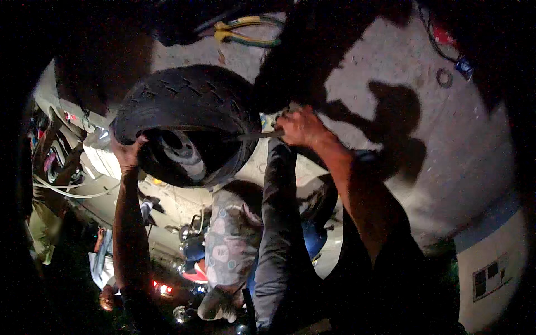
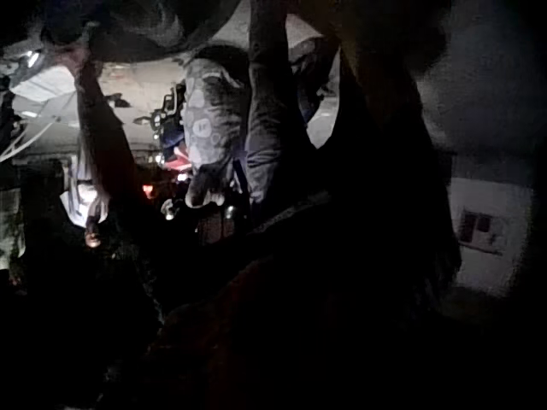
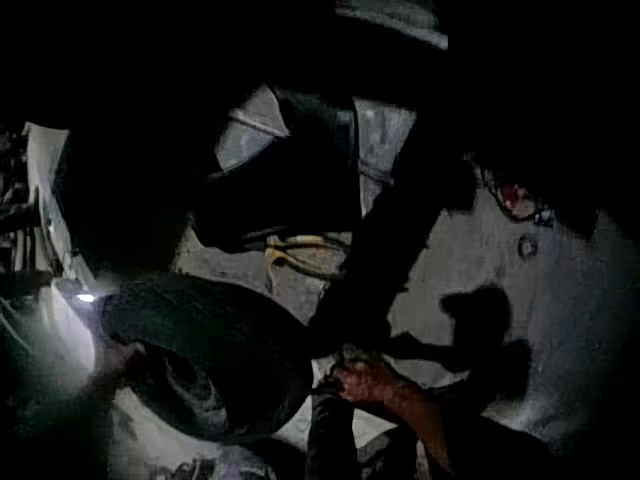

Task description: The person replaces a motorcycle inner tube by prying the tire bead off the rim with a lever, pulling out the old tube, inserting a new one, and then using the lever to seat the tire bead back onto the rim.

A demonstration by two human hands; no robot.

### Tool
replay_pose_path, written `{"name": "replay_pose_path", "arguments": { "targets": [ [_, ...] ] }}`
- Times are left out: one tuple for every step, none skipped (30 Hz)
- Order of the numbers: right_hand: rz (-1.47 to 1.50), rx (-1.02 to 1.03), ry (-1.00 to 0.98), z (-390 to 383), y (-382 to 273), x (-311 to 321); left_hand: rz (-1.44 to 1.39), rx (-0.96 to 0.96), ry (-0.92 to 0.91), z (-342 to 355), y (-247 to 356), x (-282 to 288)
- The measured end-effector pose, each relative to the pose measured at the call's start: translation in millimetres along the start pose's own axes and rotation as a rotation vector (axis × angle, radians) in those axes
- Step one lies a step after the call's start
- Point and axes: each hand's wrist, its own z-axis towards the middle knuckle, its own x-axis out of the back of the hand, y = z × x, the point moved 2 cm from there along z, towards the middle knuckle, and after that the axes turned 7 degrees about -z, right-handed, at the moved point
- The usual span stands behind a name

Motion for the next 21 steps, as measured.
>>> {"name": "replay_pose_path", "arguments": {
  "targets": [
    [-0.052, -0.048, -0.042, -5.0, -10.0, 9.3, 0.038, -0.017, -0.009, 0.8, 1.2, 2.0],
    [-0.074, -0.127, -0.136, -5.9, -20.9, 21.7, 0.072, -0.032, -0.016, 1.7, 2.0, 2.7],
    [-0.100, -0.203, -0.232, -7.5, -31.7, 33.8, 0.108, 0.002, -0.012, -1.0, 11.1, 0.4],
    [-0.090, -0.309, -0.371, -2.8, -46.2, 46.4, 0.089, -0.009, 0.014, -4.7, 23.1, 2.7],
    [-0.087, -0.386, -0.480, -6.4, -54.8, 49.1, 0.024, 0.011, 0.000, -5.8, 33.7, 1.1],
    [-0.097, -0.478, -0.582, -14.6, -57.5, 47.6, -0.056, 0.021, -0.017, -4.0, 36.5, -3.8],
    [-0.091, -0.541, -0.490, -28.4, -60.1, 54.5, 0.012, -0.021, -0.018, -4.6, 31.7, -11.6],
    [-0.085, -0.597, -0.392, -40.4, -59.1, 63.9, -0.038, -0.026, 0.015, -4.5, 27.3, -25.6],
    [-0.013, -0.562, -0.421, -29.3, -83.3, 60.9, 0.037, -0.005, 0.006, -8.1, 35.7, 0.9],
    [-0.005, -0.580, -0.404, -31.3, -89.7, 62.8, 0.055, 0.018, -0.011, -8.4, 37.1, 5.0],
    [-0.004, -0.603, -0.386, -35.0, -92.7, 67.7, 0.075, -0.004, 0.008, -7.1, 29.8, 1.1],
    [0.008, -0.633, -0.414, -35.5, -90.6, 76.2, 0.048, -0.008, 0.025, -7.7, 35.5, -4.0],
    [0.019, -0.663, -0.442, -34.4, -88.0, 87.5, 0.115, -0.009, 0.013, -7.4, 46.5, -8.9],
    [-0.006, -0.661, -0.432, -40.5, -83.0, 90.2, 0.185, -0.011, 0.001, -7.1, 55.1, -12.1],
    [0.019, -0.655, -0.403, -43.3, -91.5, 76.6, 0.217, -0.103, 0.028, -7.4, 56.9, 0.6],
    [0.028, -0.655, -0.383, -37.8, -96.1, 80.9, 0.241, -0.067, -0.005, -10.6, 63.6, 6.5],
    [0.055, -0.656, -0.507, -33.7, -99.8, 83.6, 0.305, -0.086, -0.006, -14.6, 64.6, 13.7],
    [0.046, -0.651, -0.501, -32.4, -103.9, 80.5, 0.367, -0.097, -0.009, -21.2, 63.4, 19.0],
    [0.033, -0.663, -0.395, -40.8, -105.0, 82.2, 0.354, -0.105, -0.008, -24.8, 71.5, 13.5],
    [0.024, -0.671, -0.290, -46.5, -103.2, 83.7, 0.385, -0.085, 0.044, -28.8, 84.0, 8.2],
    [-0.012, -0.721, -0.395, -48.0, -100.8, 95.3, 0.407, -0.056, 0.081, -36.4, 92.3, -5.3]
  ]
}}
